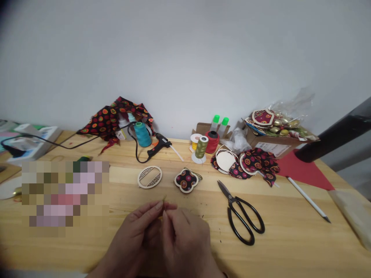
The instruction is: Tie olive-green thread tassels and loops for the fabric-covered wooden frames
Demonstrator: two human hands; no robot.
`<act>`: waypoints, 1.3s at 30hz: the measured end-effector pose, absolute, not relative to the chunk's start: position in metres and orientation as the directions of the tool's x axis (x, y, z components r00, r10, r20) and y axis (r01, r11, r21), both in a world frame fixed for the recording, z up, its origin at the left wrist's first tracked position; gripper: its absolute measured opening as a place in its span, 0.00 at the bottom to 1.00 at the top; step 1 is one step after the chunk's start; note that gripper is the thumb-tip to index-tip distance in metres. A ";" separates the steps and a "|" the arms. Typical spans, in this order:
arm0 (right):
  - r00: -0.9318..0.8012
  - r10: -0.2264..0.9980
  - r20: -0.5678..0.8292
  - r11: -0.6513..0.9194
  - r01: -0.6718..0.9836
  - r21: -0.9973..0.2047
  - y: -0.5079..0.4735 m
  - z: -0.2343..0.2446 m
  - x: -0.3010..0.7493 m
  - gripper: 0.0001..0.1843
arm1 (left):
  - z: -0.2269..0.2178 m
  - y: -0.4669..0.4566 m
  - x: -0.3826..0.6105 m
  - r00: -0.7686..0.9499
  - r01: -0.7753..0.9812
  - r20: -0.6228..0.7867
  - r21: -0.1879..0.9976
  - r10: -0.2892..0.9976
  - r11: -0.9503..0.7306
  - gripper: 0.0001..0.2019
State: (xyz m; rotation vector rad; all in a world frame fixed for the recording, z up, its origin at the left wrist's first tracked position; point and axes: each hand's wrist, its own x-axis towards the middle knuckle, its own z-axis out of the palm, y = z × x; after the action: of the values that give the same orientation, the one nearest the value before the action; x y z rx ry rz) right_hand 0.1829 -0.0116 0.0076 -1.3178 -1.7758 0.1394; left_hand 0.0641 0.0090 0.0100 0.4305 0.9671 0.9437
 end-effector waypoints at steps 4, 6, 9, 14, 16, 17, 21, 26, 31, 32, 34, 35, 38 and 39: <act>-0.070 0.821 0.566 0.443 0.703 -0.556 -0.014 0.005 0.180 0.12 | 0.014 0.009 0.064 0.206 -0.456 -0.542 0.684 0.815 0.570 0.12; -0.082 0.826 0.557 0.444 0.704 -0.555 -0.014 0.006 0.181 0.12 | 0.015 0.009 0.064 0.207 -0.460 -0.545 0.679 0.813 0.572 0.12; -0.099 0.832 0.546 0.443 0.710 -0.547 -0.015 0.007 0.182 0.13 | 0.017 0.009 0.064 0.216 -0.463 -0.549 0.671 0.808 0.579 0.11; -0.095 0.847 0.523 0.429 0.702 -0.568 -0.016 0.006 0.181 0.13 | 0.018 0.008 0.065 0.224 -0.466 -0.545 0.668 0.808 0.580 0.12; -0.092 0.846 0.525 0.431 0.697 -0.573 -0.016 0.006 0.181 0.13 | 0.018 0.008 0.066 0.222 -0.469 -0.553 0.662 0.803 0.585 0.12; -0.090 0.844 0.528 0.432 0.697 -0.572 -0.016 0.007 0.181 0.13 | 0.018 0.008 0.066 0.217 -0.465 -0.558 0.662 0.801 0.588 0.12; -0.100 0.843 0.529 0.440 0.693 -0.570 -0.015 0.007 0.180 0.13 | 0.018 0.009 0.066 0.199 -0.448 -0.561 0.677 0.804 0.583 0.12; -0.103 0.848 0.520 0.434 0.696 -0.572 -0.016 0.003 0.181 0.13 | 0.018 0.007 0.067 0.196 -0.444 -0.552 0.687 0.810 0.575 0.13; -0.096 0.849 0.519 0.432 0.692 -0.579 -0.016 0.000 0.181 0.13 | 0.018 0.007 0.068 0.196 -0.426 -0.543 0.703 0.817 0.569 0.14; -0.098 0.849 0.519 0.433 0.692 -0.578 -0.016 -0.001 0.181 0.13 | 0.018 0.007 0.069 0.195 -0.418 -0.536 0.712 0.821 0.564 0.14; -0.112 0.851 0.514 0.438 0.692 -0.574 -0.016 -0.002 0.181 0.13 | 0.017 0.007 0.068 0.192 -0.402 -0.516 0.735 0.835 0.547 0.14; -0.123 0.853 0.508 0.441 0.691 -0.573 -0.017 -0.003 0.181 0.13 | 0.016 0.007 0.068 0.193 -0.394 -0.507 0.744 0.840 0.539 0.13; -0.152 0.858 0.490 0.454 0.671 -0.587 -0.018 -0.001 0.183 0.12 | 0.015 0.007 0.068 0.197 -0.370 -0.489 0.766 0.850 0.526 0.12; -0.150 0.860 0.487 0.453 0.661 -0.598 -0.019 0.000 0.184 0.12 | 0.015 0.007 0.067 0.196 -0.361 -0.485 0.772 0.852 0.522 0.12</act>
State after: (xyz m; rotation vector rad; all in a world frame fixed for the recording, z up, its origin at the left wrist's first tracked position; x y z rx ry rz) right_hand 0.1845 -0.0185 0.0005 -1.2810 -1.8857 0.3077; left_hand 0.0671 0.0070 0.0146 0.5651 1.0539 0.9159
